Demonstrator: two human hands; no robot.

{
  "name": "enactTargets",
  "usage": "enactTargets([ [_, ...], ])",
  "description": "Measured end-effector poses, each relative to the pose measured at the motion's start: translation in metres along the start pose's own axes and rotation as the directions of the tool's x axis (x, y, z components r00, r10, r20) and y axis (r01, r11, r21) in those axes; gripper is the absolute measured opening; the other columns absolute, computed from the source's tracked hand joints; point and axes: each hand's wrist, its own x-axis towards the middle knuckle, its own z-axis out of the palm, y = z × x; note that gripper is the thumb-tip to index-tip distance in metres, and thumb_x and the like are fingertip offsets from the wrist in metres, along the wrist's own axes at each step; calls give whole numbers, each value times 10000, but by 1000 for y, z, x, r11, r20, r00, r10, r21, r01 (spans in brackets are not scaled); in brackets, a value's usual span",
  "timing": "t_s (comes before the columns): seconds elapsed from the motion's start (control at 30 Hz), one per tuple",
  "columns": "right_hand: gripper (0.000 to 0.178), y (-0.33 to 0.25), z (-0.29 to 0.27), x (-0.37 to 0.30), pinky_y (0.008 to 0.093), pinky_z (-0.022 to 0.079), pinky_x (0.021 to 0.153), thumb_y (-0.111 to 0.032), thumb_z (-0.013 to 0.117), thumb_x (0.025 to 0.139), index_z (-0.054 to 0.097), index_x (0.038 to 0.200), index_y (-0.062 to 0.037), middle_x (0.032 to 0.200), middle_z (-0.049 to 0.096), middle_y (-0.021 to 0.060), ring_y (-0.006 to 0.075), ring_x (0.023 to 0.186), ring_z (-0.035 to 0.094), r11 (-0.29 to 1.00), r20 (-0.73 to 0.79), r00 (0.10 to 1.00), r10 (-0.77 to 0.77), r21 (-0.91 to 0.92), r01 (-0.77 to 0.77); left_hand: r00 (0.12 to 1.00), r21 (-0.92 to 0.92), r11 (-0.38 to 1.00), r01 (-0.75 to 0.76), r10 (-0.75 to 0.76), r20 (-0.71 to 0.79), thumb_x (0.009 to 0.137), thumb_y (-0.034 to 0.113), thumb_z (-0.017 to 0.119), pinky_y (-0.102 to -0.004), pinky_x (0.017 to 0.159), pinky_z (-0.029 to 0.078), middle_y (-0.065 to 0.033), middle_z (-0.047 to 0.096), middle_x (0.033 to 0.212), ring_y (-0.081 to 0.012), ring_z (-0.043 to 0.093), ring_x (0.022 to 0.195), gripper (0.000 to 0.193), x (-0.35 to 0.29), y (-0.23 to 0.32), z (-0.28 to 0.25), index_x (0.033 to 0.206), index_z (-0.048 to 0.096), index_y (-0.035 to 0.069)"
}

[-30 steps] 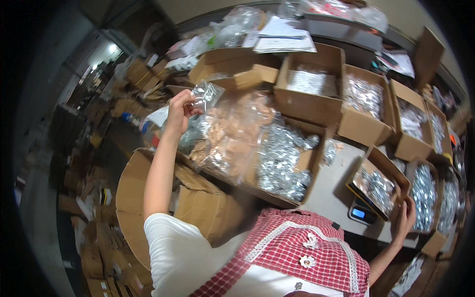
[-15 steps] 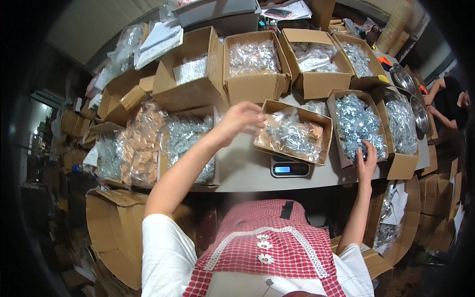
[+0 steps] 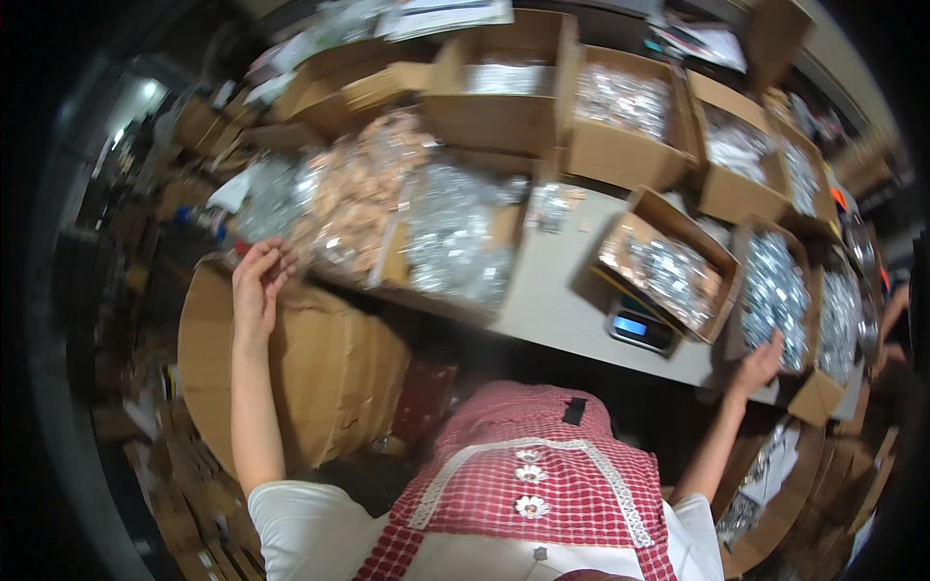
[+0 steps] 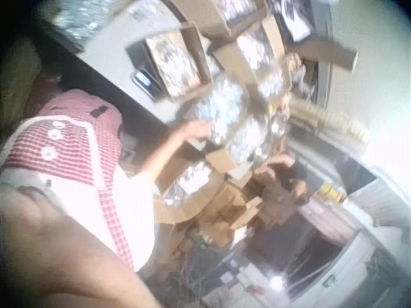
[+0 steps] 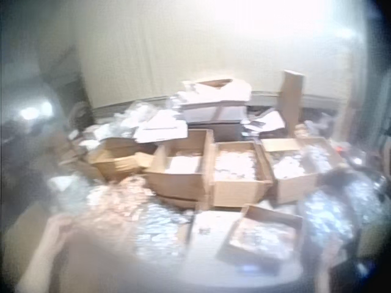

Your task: The person repeatedly picks small plastic-wrapped items from open boxes, places them on a digital scale, and then transfers them into a larger cardboard box. The process is repeated continuously throughout the clip.

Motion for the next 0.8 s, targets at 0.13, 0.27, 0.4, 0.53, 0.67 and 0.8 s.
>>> enactTargets([
  [0.13, 402, 33, 15, -18, 385, 423, 1060, -127, 447, 1034, 534, 1401, 11, 1362, 610, 177, 318, 1233, 579, 996, -92, 993, -77, -45, 73, 991, -188, 976, -107, 90, -95, 971, 87, 552, -314, 844, 555, -136, 685, 1138, -212, 686, 990, 257, 30, -31, -141, 1210, 599, 4],
  [0.27, 413, 71, 15, -19, 377, 418, 1097, -133, 491, 1033, 512, 1404, 47, 1429, 545, 208, 330, 1274, 554, 989, 32, 990, 136, -54, -134, 977, -73, 985, 153, -162, -135, 924, 86, 572, -337, 756, 574, -128, 713, 1047, -224, 707, 899, 274, 60, -116, -252, 1179, 624, -1],
  [0.4, 611, 78, -7, -3, 402, 482, 1020, -154, 563, 987, 324, 1499, 79, 1381, 541, 292, 349, 1205, 592, 939, 243, 964, 112, -342, -23, 852, 201, 840, 504, -445, -276, 870, 136, 612, -325, 647, 557, -131, 718, 926, -212, 702, 779, 229, 76, -218, -326, 1039, 679, -3],
  [0.53, 671, 44, -18, -11, 406, 493, 987, -168, 581, 966, 258, 1499, 82, 1331, 558, 292, 354, 1156, 606, 867, 374, 907, 191, -498, 23, 638, 817, 207, 538, -734, -233, 797, 157, 645, -391, 632, 549, -142, 703, 899, -233, 681, 748, 240, 80, -300, -354, 986, 733, 38],
  [0.67, 737, 3, -19, -29, 410, 503, 955, -182, 599, 944, 192, 1498, 85, 1280, 575, 292, 359, 1106, 620, 827, 397, 888, 232, -561, 35, 669, 911, -408, 66, -660, -344, 859, 231, 651, -705, 935, 414, -177, 611, 1297, -307, 585, 1236, 430, 29, -355, -358, 1265, 682, 92],
  [0.8, 807, -17, -20, -41, 414, 514, 923, -195, 617, 923, 126, 1498, 88, 1229, 591, 292, 364, 1056, 634, 801, 404, 873, 273, -598, 26, 737, 919, -394, -5, -622, -263, 947, 256, 591, -704, 1012, 368, -99, 526, 1403, -270, 417, 1367, 545, -2, -357, -376, 1469, 467, 159],
])
